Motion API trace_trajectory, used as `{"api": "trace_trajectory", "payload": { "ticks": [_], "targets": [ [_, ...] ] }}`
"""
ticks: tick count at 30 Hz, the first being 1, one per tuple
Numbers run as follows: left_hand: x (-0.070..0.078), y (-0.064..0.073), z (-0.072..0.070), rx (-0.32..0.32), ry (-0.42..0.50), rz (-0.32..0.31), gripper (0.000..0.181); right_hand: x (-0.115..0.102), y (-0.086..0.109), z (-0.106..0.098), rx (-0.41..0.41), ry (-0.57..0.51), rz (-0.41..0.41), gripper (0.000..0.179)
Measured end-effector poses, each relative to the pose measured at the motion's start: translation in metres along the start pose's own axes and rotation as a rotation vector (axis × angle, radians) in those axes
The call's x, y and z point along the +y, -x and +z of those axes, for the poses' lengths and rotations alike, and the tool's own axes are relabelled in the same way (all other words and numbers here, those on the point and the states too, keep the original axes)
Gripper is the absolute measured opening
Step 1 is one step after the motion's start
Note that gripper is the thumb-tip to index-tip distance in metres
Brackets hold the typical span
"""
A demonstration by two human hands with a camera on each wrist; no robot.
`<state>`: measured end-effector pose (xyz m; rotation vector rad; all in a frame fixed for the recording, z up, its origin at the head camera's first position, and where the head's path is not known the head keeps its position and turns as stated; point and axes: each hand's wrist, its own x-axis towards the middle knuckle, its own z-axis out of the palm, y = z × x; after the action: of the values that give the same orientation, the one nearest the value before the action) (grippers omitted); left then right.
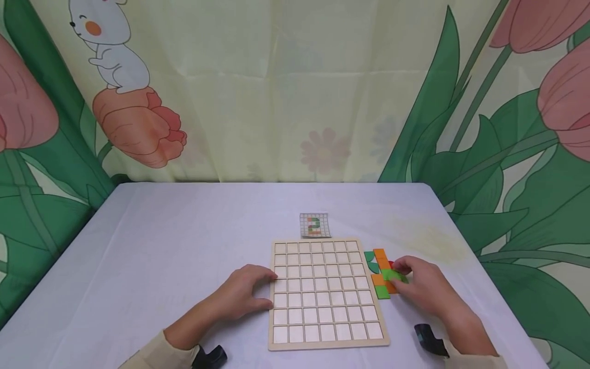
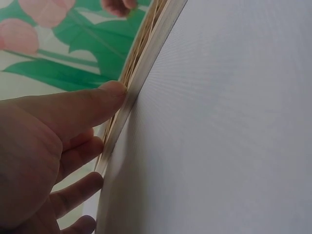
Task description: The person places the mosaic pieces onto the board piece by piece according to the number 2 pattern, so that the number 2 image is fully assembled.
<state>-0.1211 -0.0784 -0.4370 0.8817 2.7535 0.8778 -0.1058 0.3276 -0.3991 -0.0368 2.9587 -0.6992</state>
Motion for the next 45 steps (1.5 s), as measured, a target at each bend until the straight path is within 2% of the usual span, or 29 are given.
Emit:
{"api": "trace_trajectory", "payload": {
  "ticks": [8, 15, 22, 34, 45],
  "targets": [
    [-0.001, 0.0, 0.001, 0.012, -0.003, 0.013, 0.049, -0.017, -0.007, 0.004, 0.034, 0.001, -0.081, 0.033],
    [-0.002, 0.001, 0.001, 0.012, 0.004, 0.005, 0.048, -0.034, -0.017, 0.006, 0.032, -0.037, -0.106, 0.036],
    [-0.001, 0.001, 0.001, 0.021, 0.008, 0.019, 0.048, -0.05, -0.025, 0.013, 0.055, -0.042, -0.205, 0.029],
    [-0.001, 0.002, 0.001, 0.02, -0.002, 0.017, 0.048, -0.074, -0.039, 0.024, 0.005, -0.103, -0.252, 0.03],
    [-0.003, 0.002, 0.002, 0.024, 0.014, 0.015, 0.048, -0.089, -0.05, 0.034, -0.007, -0.08, -0.359, 0.025]
  ]
}}
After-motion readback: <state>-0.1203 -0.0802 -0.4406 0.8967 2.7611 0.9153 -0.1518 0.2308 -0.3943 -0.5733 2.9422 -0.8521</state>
